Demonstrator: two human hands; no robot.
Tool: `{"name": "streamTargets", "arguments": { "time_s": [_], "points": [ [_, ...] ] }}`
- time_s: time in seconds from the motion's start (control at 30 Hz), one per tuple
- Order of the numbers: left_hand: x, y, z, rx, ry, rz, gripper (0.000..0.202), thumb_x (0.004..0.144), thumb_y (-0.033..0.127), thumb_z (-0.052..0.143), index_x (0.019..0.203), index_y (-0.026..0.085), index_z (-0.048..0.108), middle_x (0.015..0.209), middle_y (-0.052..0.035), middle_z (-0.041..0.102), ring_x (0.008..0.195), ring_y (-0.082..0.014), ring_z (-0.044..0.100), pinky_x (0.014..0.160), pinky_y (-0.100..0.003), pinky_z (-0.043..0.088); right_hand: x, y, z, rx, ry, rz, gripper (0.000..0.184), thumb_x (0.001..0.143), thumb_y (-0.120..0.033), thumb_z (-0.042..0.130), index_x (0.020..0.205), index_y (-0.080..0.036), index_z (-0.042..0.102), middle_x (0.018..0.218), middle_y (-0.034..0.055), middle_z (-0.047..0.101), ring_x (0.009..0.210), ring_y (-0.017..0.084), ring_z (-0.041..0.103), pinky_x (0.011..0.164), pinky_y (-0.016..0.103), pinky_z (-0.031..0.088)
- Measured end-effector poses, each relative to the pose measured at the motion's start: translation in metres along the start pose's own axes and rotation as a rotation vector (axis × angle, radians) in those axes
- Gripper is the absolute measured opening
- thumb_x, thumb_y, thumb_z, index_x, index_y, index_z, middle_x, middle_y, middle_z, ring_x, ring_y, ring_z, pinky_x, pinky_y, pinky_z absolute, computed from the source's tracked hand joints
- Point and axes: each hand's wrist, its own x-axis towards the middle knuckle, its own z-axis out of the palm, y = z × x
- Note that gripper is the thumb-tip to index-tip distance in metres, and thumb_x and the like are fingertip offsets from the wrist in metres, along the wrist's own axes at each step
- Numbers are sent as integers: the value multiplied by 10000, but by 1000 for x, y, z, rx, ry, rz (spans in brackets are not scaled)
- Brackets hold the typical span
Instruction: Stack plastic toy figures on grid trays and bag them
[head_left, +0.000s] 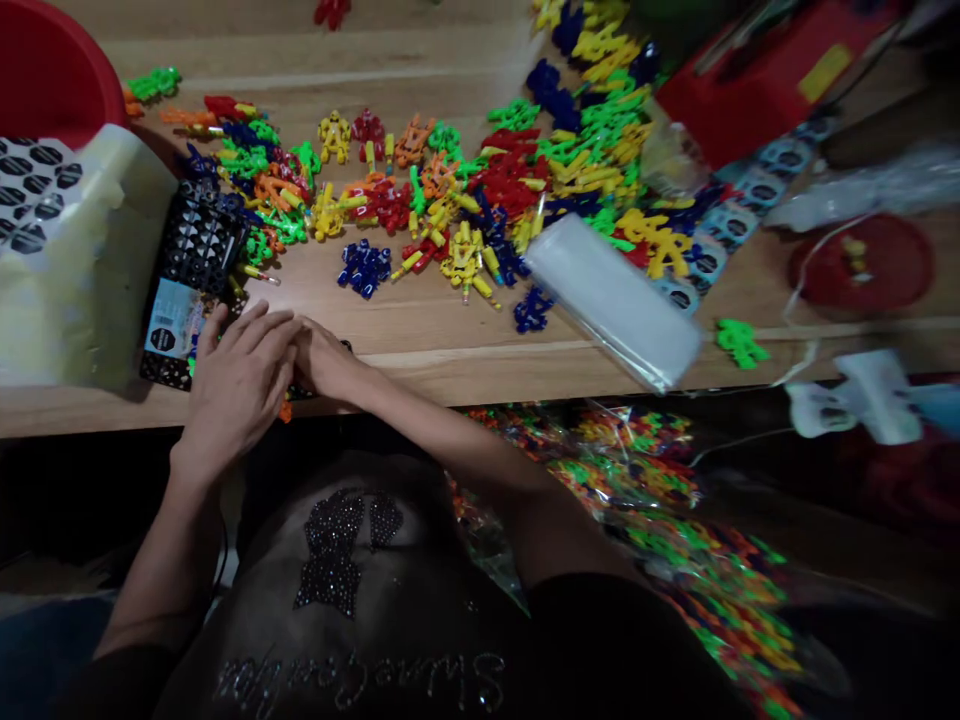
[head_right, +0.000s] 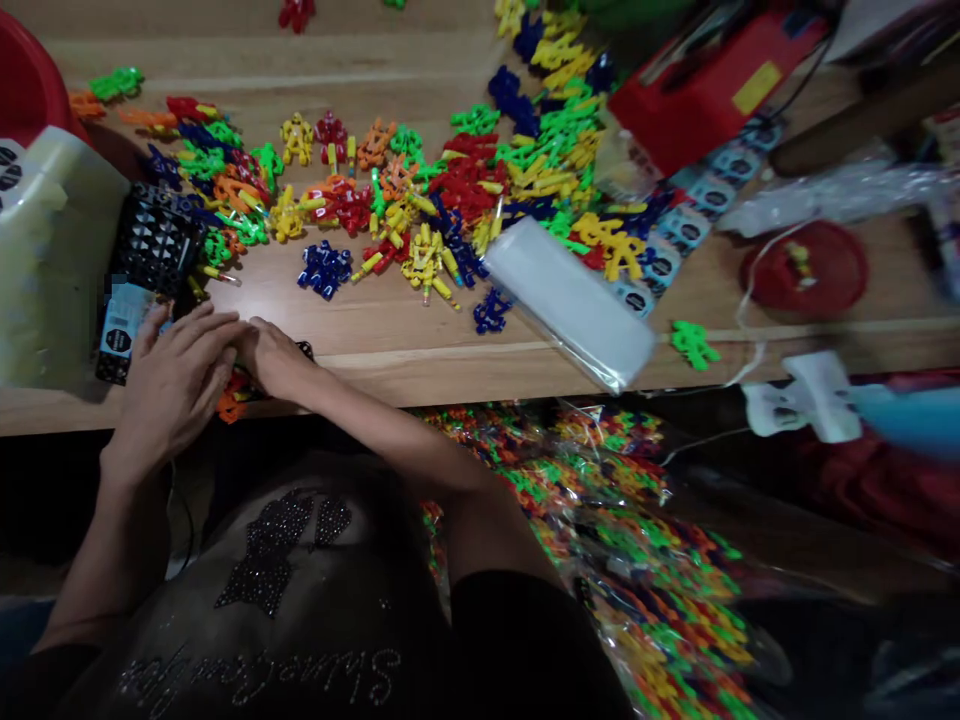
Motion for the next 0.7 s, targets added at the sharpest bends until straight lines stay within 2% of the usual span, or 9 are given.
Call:
{"name": "streamTargets", "arguments": {
  "time_s": [0.07,0.1,0.2,0.27,0.33,0.4,0.5,0.6,0.7],
  "points": [
    [1,-2,1,-6,20,12,435,1095,327,377,1397,258,683,1416,-87,735,1448,-319,597,1306,-612,321,2,7,-23,-31,-78,-11,344,974,-37,545,1278,-156,654,1270,95,708,1203,239,594,1114,369,472],
    [1,-4,1,-6,34,15,424,1086,316,389,1372,264,698,1381,-90,751,1417,-321,619,1289,-616,345,2,12,-36,-65,-65,11,365,994,-53,556,1331,-163,646,1335,102,692,1257,248,574,1122,389,464],
    [1,-6,2,-1,60,31,403,1068,291,415,1333,258,716,1332,-99,769,1375,-328,643,1265,-620,377,-7,32,-64,-194,83,151,425,1033,-192,654,1455,-214,615,1607,122,535,1499,336,403,1210,531,371],
    [0,-7,3,-7,65,36,403,1063,281,416,1322,228,720,1322,-115,773,1372,-338,644,1260,-626,381,-21,47,-74,-243,117,229,485,1013,-274,724,1480,-218,609,1664,135,478,1553,381,332,1253,600,289],
    [-2,-6,3,-20,70,34,407,1059,277,414,1315,199,722,1313,-132,776,1368,-348,647,1253,-636,388,-41,62,-79,-245,101,242,464,1013,-320,733,1451,-203,634,1603,144,548,1514,371,392,1261,590,274],
    [-2,-6,4,-26,75,31,404,1058,277,415,1305,193,724,1302,-131,782,1359,-341,657,1250,-630,397,-61,75,-83,-242,114,242,359,1043,-349,687,1370,-202,682,1489,141,644,1421,349,486,1229,566,313],
    [-3,-6,6,-15,93,31,394,1060,267,414,1295,196,722,1303,-118,787,1358,-318,666,1257,-605,404,-77,91,-94,-283,184,322,221,1070,-359,622,1141,-199,756,1272,142,739,1272,366,558,1141,575,377],
    [-3,-6,8,10,111,37,392,1056,251,418,1300,182,716,1304,-118,785,1354,-314,672,1255,-597,412,-55,102,-103,-288,255,358,262,1091,-334,549,996,-189,745,1105,144,733,1115,334,602,1049,503,458],
    [-3,-7,8,36,114,40,389,1045,240,424,1295,187,718,1298,-116,787,1333,-307,687,1247,-591,429,-2,108,-105,-236,363,328,255,1100,-272,483,1159,-196,720,1178,140,692,1129,295,607,1031,435,499]
  ]
}}
